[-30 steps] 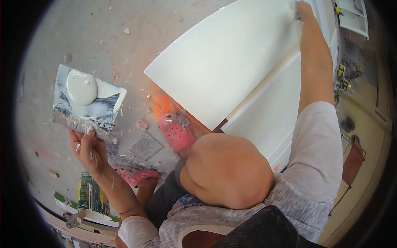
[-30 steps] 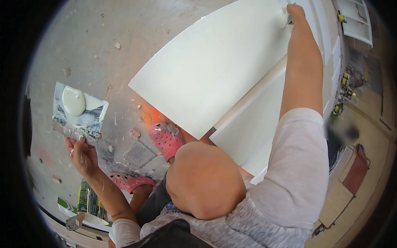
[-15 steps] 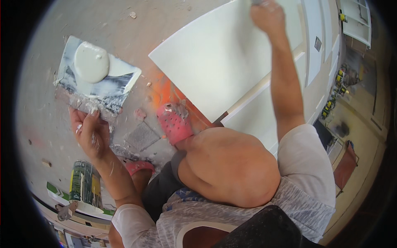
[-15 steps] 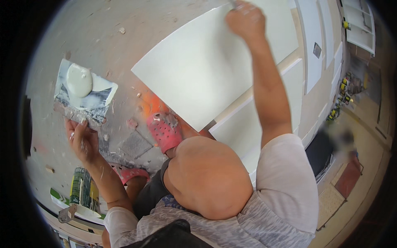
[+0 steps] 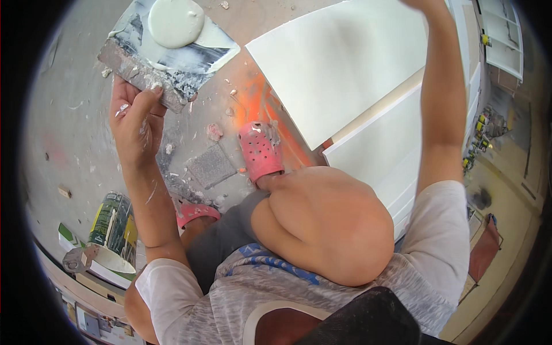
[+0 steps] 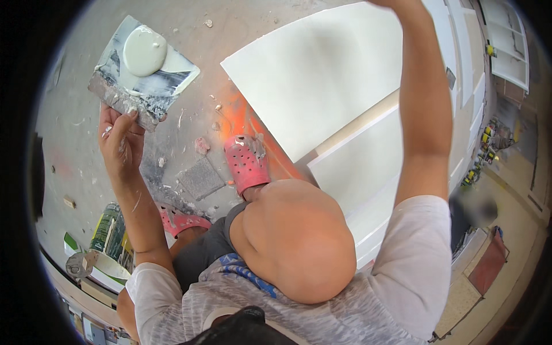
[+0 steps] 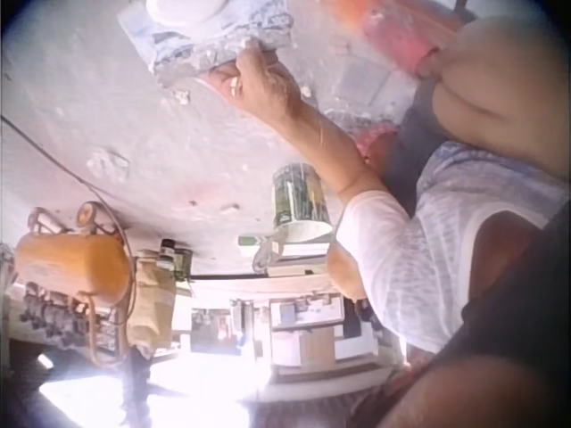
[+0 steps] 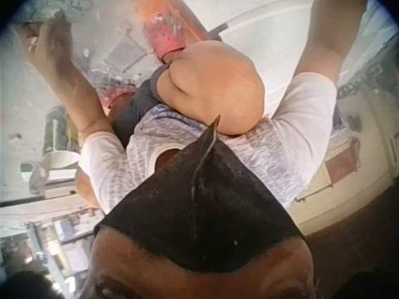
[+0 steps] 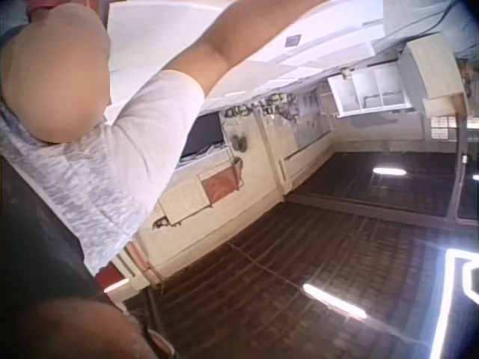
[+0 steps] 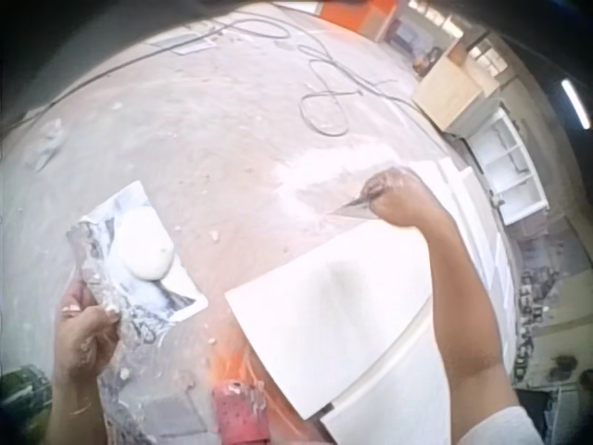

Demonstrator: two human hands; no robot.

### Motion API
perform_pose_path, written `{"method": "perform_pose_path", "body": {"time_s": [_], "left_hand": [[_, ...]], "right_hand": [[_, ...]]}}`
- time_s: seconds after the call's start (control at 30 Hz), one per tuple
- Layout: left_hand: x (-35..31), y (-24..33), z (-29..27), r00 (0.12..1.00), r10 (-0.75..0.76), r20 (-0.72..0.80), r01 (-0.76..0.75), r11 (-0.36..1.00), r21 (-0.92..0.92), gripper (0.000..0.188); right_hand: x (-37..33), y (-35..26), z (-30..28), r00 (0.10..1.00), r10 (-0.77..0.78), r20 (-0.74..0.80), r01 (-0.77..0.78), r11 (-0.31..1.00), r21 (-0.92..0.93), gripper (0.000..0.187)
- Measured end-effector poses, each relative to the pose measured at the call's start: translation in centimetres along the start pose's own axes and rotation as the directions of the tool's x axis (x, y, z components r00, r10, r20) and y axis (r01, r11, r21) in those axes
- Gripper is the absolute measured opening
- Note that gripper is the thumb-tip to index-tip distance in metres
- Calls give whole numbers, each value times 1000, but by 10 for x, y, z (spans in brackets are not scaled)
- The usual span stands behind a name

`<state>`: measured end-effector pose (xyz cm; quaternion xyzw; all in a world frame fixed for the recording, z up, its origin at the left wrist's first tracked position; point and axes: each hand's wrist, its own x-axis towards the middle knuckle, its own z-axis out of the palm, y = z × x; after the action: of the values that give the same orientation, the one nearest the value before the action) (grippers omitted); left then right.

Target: Applying and smoothing putty on wooden panels using spatulas.

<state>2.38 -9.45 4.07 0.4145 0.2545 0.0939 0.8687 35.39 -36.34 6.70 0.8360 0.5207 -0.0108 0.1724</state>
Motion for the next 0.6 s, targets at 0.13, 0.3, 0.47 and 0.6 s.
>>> {"method": "perform_pose_path", "body": {"time_s": [0.13, 0.3, 0.47, 0.6], "left_hand": [[2, -3, -1, 1000, -8, 4, 8, 1000, -8, 56], [0, -7, -16, 995, -16, -99, 17, 1000, 12, 57], [6, -14, -17, 972, -41, -232, 42, 999, -1, 58], [7, -26, -41, 985, -93, -147, 95, 995, 8, 58]], "right_hand": [[64, 48, 10, 773, -318, 550, 527, 804, -276, 17], [102, -5, 20, 513, 275, 813, -245, 955, -169, 18], [115, -37, 12, 412, 255, 875, -197, 962, -188, 18], [119, -52, 4, 466, 102, 879, -26, 995, -101, 20]]}}
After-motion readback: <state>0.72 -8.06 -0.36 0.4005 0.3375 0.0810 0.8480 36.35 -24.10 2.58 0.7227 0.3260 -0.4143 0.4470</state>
